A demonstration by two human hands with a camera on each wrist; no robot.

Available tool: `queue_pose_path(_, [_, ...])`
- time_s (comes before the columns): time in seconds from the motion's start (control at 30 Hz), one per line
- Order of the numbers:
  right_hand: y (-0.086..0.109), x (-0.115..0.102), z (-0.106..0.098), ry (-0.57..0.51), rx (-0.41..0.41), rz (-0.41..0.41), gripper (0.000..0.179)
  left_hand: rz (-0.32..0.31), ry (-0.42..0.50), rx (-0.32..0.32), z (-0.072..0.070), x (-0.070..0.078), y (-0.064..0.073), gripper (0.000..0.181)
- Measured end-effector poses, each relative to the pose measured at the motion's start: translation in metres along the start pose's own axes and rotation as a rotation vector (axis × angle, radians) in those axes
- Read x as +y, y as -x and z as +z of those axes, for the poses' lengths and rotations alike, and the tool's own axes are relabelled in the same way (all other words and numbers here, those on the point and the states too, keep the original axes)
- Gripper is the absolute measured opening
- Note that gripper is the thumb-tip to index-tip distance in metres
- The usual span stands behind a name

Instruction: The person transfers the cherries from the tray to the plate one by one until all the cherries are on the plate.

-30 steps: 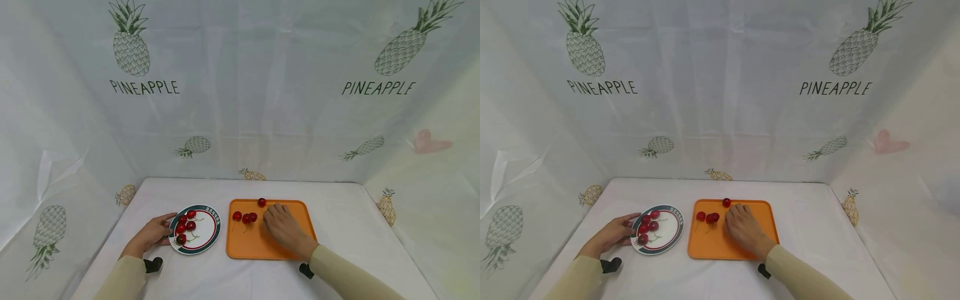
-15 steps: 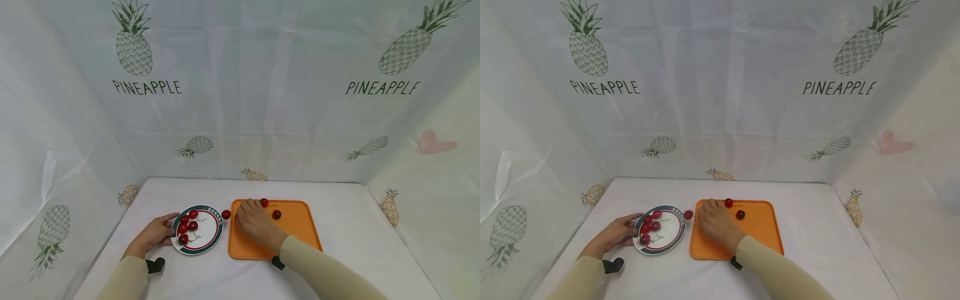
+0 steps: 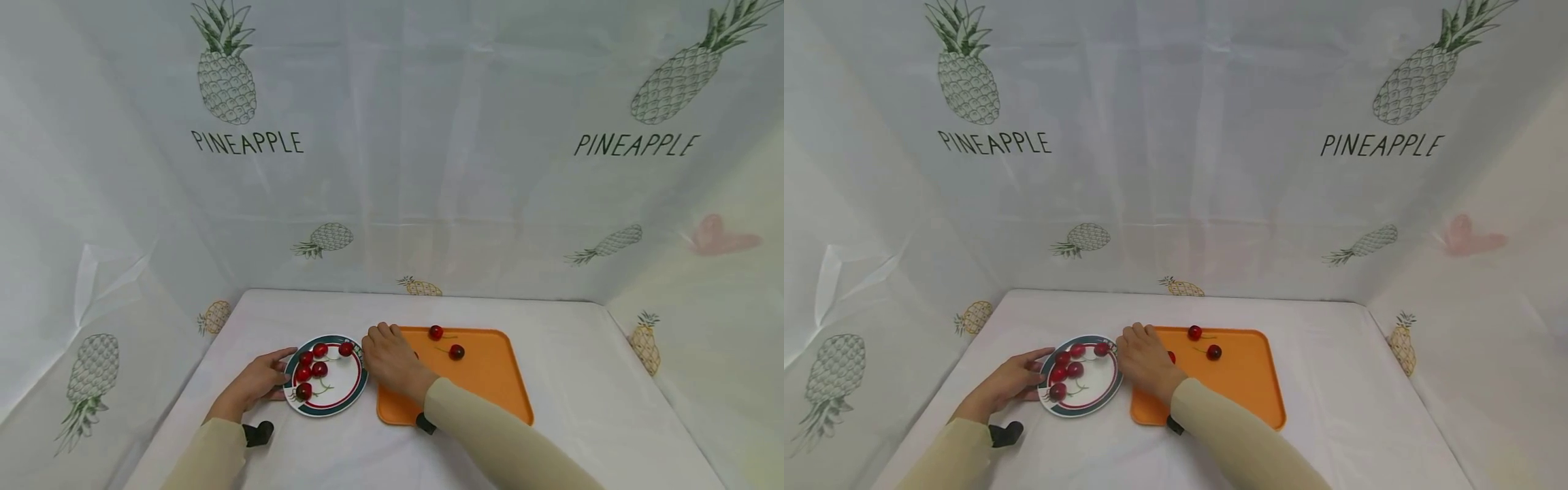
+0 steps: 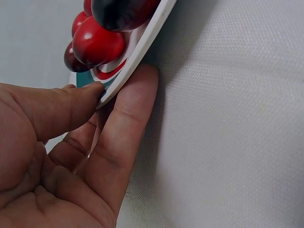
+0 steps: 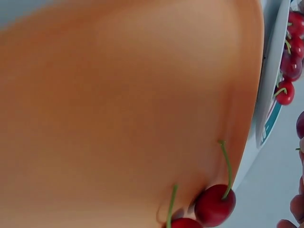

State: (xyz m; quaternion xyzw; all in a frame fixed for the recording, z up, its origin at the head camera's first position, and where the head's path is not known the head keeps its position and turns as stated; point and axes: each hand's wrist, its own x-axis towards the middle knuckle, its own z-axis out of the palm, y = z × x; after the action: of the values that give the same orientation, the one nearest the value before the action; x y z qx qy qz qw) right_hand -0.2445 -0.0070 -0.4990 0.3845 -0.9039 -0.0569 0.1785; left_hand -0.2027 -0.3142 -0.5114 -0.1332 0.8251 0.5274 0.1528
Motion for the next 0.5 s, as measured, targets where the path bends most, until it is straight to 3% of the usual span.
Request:
queue_pose_path(0.23, [-0.014, -0.005, 0.006, -0.014, -0.052, 0.037, 0.021, -0.001, 0.001, 0.006, 0.001, -0.001, -0.001, 0.067])
queue_pose_path(0.5, [-0.025, -0.011, 0.018, 0.046, -0.122, 0.035, 0.019, -0.002, 0.021, -0.001, -0.001, -0.004, -0.005, 0.068])
